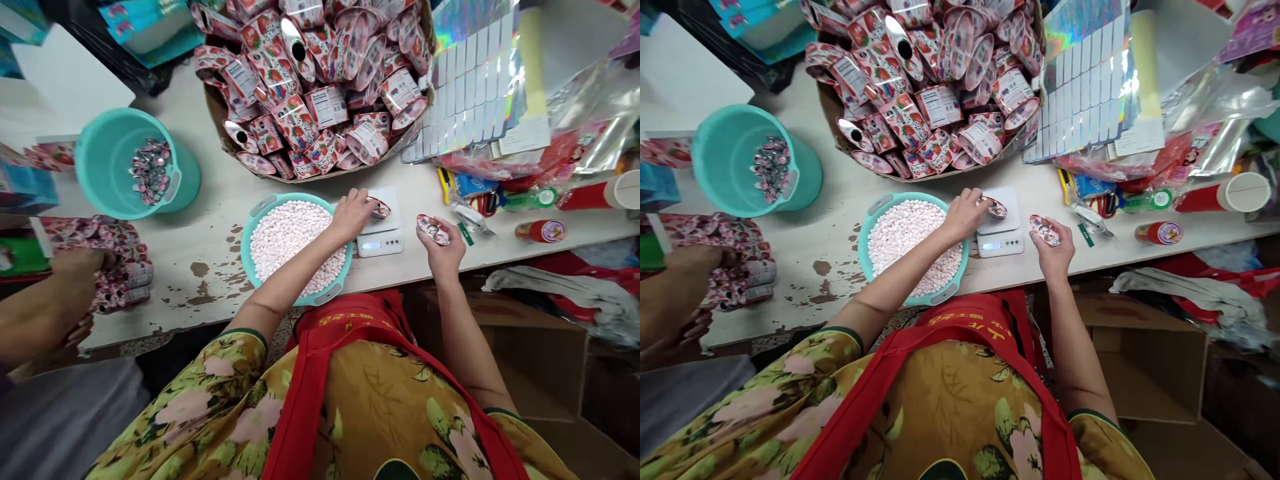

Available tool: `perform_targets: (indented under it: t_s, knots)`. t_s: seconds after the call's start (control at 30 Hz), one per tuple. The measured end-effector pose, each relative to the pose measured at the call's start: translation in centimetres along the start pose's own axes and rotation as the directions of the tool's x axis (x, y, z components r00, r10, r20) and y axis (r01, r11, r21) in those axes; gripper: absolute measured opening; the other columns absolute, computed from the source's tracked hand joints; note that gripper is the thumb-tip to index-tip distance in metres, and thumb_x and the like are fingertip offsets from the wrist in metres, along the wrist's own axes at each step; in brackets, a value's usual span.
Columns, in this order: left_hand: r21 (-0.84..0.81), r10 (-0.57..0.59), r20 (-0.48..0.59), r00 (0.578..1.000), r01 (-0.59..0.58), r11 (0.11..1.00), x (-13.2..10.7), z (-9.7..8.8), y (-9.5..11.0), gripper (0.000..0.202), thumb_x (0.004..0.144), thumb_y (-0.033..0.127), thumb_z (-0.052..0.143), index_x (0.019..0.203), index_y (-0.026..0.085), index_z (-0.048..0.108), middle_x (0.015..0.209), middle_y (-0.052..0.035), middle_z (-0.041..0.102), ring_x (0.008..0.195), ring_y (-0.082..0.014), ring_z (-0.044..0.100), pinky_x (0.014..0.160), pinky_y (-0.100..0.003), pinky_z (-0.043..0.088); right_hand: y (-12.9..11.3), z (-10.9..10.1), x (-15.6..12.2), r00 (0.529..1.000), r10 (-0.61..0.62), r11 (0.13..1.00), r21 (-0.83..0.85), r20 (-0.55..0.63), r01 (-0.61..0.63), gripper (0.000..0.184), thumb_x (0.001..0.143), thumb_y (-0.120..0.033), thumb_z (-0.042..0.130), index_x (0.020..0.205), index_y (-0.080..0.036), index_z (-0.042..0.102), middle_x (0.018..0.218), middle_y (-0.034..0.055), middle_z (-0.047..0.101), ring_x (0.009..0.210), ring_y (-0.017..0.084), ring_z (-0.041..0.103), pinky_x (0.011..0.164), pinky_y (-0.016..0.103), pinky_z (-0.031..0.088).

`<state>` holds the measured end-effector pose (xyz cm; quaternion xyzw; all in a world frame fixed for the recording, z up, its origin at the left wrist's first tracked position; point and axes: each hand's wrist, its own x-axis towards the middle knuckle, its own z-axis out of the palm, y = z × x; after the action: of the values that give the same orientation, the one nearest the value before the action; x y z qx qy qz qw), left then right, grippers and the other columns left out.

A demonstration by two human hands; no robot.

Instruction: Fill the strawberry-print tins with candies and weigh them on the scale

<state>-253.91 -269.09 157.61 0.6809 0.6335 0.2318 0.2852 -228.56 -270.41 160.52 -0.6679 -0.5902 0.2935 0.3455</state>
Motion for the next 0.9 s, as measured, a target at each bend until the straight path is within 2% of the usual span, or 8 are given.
perform_targets:
  t_s: [0.13, 0.3, 0.4, 0.5, 0.57, 0.7, 0.8, 0.9]
  knots:
    - [0.211, 0.012, 0.064, 0.998, -0.025, 0.977, 1.6, 1.7, 0.8, 0.020, 0.095, 0.017, 0.052, 0.091, 0.019, 0.071, 0.120, -0.0150, 0.058, 0.121, -0.0330, 0.047, 0.097, -0.048, 0.040, 1.7, 2.4, 1.9, 0.995, 0.059, 0.994, 0.092, 0.078, -0.066, 0.055, 0.067, -0.044, 0.077, 0.115, -0.018, 0.068, 0.113, 0.0102, 0.070, 0.103, 0.025, 0.070, 0.097, 0.044, 0.056]
    - [0.010, -0.180, -0.228, 0.957, 0.187, 0.982, -4.1, -6.8, -0.8, 0.006, 0.086, 0.028, 0.069, 0.086, 0.022, 0.068, 0.107, -0.0096, 0.056, 0.100, -0.0269, 0.053, 0.080, -0.036, 0.042, 0.5, 9.5, 3.0, 0.966, 0.025, 0.992, 0.111, 0.258, -0.055, 0.052, 0.070, -0.045, 0.073, 0.113, -0.017, 0.064, 0.113, 0.0116, 0.072, 0.102, 0.023, 0.070, 0.097, 0.040, 0.056]
    - [-0.058, -0.393, -0.495, 0.775, 0.422, 0.905, -10.5, -13.7, -4.9, 0.010, 0.086, 0.032, 0.070, 0.090, 0.024, 0.067, 0.110, -0.0070, 0.052, 0.087, -0.0221, 0.053, 0.072, -0.032, 0.040, -0.6, 11.2, 3.4, 0.957, -0.100, 0.994, -0.017, 0.271, 0.109, 0.050, 0.073, -0.047, 0.071, 0.113, -0.017, 0.063, 0.118, 0.0146, 0.070, 0.113, 0.026, 0.065, 0.105, 0.045, 0.051]
    - [-0.015, -0.537, -0.613, 0.579, 0.671, 0.741, -15.5, -17.7, -11.5, 0.014, 0.078, 0.025, 0.073, 0.080, 0.021, 0.060, 0.103, -0.0053, 0.048, 0.086, -0.0221, 0.051, 0.080, -0.035, 0.042, -3.4, 10.8, 4.7, 0.944, -0.304, 0.935, -0.151, 0.128, 0.322, 0.058, 0.077, -0.053, 0.072, 0.122, -0.019, 0.059, 0.135, 0.0183, 0.060, 0.131, 0.031, 0.053, 0.114, 0.054, 0.041]
    - [-0.051, -0.629, -0.594, 0.501, 0.757, 0.651, -17.1, -18.1, -16.0, 0.022, 0.077, 0.021, 0.072, 0.069, 0.019, 0.051, 0.094, -0.0039, 0.045, 0.088, -0.0218, 0.050, 0.087, -0.037, 0.042, -6.3, 11.0, 6.8, 0.911, -0.403, 0.886, -0.212, 0.082, 0.411, 0.058, 0.085, -0.056, 0.065, 0.130, -0.021, 0.054, 0.143, 0.0182, 0.053, 0.138, 0.031, 0.047, 0.115, 0.057, 0.038]
    - [-0.177, -0.777, -0.484, 0.404, 0.824, 0.539, -18.2, -15.5, -22.1, 0.033, 0.075, 0.017, 0.070, 0.059, 0.018, 0.041, 0.080, -0.0023, 0.041, 0.090, -0.0225, 0.052, 0.089, -0.039, 0.041, -10.9, 14.1, 13.2, 0.868, -0.414, 0.818, -0.306, 0.274, 0.487, 0.063, 0.090, -0.064, 0.058, 0.126, -0.013, 0.055, 0.143, 0.0226, 0.051, 0.141, 0.036, 0.042, 0.116, 0.065, 0.030]
    - [-0.098, -0.761, -0.485, 0.432, 0.837, 0.538, -19.3, -14.0, -23.3, 0.019, 0.082, 0.017, 0.063, 0.068, 0.018, 0.050, 0.087, -0.0057, 0.048, 0.101, -0.0264, 0.053, 0.092, -0.043, 0.041, -11.3, 16.6, 17.3, 0.864, -0.328, 0.817, -0.345, 0.381, 0.463, 0.064, 0.095, -0.065, 0.047, 0.108, -0.005, 0.061, 0.138, 0.0263, 0.054, 0.136, 0.038, 0.047, 0.110, 0.069, 0.033]
    - [-0.058, -0.642, -0.602, 0.474, 0.776, 0.628, -19.8, -12.7, -21.4, 0.006, 0.089, 0.025, 0.061, 0.090, 0.019, 0.061, 0.102, -0.0074, 0.057, 0.109, -0.0280, 0.051, 0.101, -0.047, 0.041, -10.5, 17.9, 18.5, 0.855, -0.343, 0.837, -0.287, 0.389, 0.466, 0.071, 0.099, -0.056, 0.017, 0.095, 0.000, 0.061, 0.137, 0.0247, 0.052, 0.134, 0.034, 0.050, 0.107, 0.059, 0.037]
